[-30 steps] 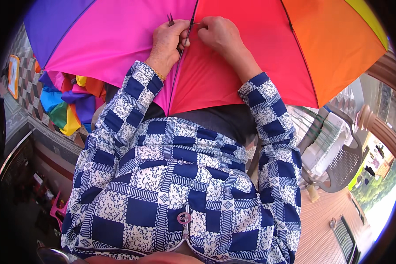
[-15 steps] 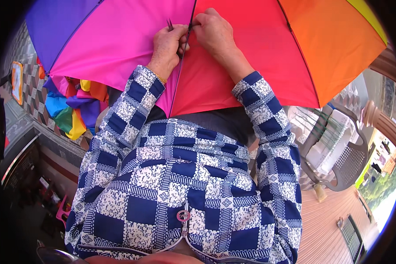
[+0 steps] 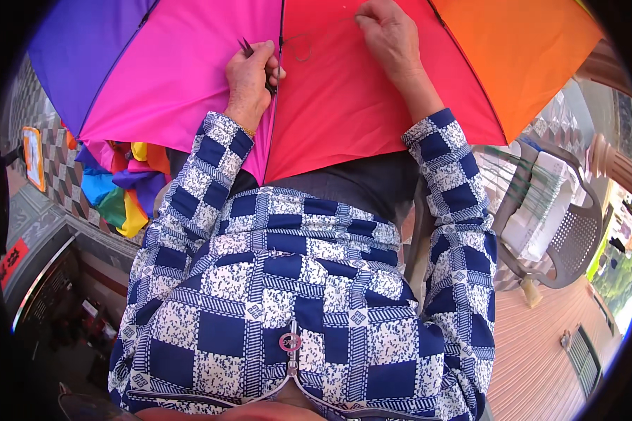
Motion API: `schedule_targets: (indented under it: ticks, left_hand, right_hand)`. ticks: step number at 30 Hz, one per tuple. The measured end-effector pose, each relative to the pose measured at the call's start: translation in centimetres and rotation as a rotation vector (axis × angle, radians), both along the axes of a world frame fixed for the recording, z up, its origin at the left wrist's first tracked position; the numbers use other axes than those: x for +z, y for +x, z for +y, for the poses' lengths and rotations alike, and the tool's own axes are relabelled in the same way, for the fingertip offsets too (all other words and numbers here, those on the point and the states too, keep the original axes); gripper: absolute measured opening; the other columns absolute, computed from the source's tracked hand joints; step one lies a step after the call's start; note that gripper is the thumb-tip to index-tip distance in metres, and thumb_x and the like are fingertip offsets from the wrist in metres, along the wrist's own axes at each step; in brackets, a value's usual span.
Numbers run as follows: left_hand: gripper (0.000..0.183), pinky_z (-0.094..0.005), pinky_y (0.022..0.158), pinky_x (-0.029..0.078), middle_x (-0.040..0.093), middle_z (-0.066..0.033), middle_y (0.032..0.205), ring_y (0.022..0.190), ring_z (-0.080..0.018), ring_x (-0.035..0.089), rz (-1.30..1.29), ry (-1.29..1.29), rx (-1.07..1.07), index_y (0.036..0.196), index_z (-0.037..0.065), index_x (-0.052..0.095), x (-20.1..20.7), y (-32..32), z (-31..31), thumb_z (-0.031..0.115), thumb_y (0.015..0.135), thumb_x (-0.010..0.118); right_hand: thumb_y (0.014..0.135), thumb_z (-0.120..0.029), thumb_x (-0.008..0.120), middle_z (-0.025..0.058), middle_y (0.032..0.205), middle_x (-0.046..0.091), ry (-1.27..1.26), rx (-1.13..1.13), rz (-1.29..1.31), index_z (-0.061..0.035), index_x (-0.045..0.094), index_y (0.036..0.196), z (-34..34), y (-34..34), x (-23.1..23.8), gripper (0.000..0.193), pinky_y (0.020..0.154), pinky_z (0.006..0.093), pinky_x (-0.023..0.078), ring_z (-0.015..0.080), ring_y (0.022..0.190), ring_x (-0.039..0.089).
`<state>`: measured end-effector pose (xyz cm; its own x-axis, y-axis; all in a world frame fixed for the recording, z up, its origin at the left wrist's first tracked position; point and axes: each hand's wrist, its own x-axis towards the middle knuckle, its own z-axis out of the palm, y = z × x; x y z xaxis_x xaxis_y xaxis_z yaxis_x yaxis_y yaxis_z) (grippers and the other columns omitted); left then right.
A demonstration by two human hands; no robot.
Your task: Repairing a multi-colored umbrella by attaching the fabric to the metal ribs.
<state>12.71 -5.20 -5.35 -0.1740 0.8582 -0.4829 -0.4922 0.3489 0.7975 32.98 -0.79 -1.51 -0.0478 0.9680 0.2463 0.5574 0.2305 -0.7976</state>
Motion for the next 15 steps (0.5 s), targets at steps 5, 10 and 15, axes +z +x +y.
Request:
schedule_targets:
  ticks: [5, 10, 15]
  left_hand:
    - [0.011, -0.0224, 0.034, 0.037, 0.050, -0.0022, 0.055, 0.038, -0.0117, 0.048, 0.033, 0.018, 0.022, 0.077, 0.004, 0.053, -0.6, -0.7, -0.3, 0.012, 0.084, 0.058]
    - [0.012, -0.0233, 0.035, 0.037, 0.049, -0.0025, 0.055, 0.037, -0.0118, 0.047, -0.003, 0.035, -0.026, 0.078, 0.002, 0.053, -0.9, 0.3, 0.2, 0.012, 0.084, 0.057]
    - [0.014, -0.0243, 0.038, 0.040, 0.049, -0.0018, 0.055, 0.039, -0.0113, 0.048, 0.257, -0.033, -0.200, 0.082, 0.000, 0.055, 0.5, -1.0, 0.3, 0.013, 0.084, 0.058]
  right_hand:
    - [0.090, -0.014, 0.050, 0.0014, 0.074, 0.058, -0.390, -0.087, 1.366, -0.0038, 0.058, 0.086, 1.2, 2.4, 2.3, 0.014, 0.068, 0.0345, 0.048, 0.0176, 0.074, 0.058]
    - [0.091, -0.012, 0.049, 0.0042, 0.080, 0.060, -0.488, 0.767, 1.463, -0.0023, 0.056, 0.090, 3.8, 11.9, -1.0, 0.012, 0.071, 0.0286, 0.048, 0.0152, 0.072, 0.058]
    - [0.093, -0.017, 0.046, -0.0012, 0.063, 0.046, -0.454, 0.951, 1.811, -0.0091, 0.054, 0.098, 3.5, 4.9, -1.4, 0.012, 0.049, 0.0270, 0.043, 0.0121, 0.052, 0.047]
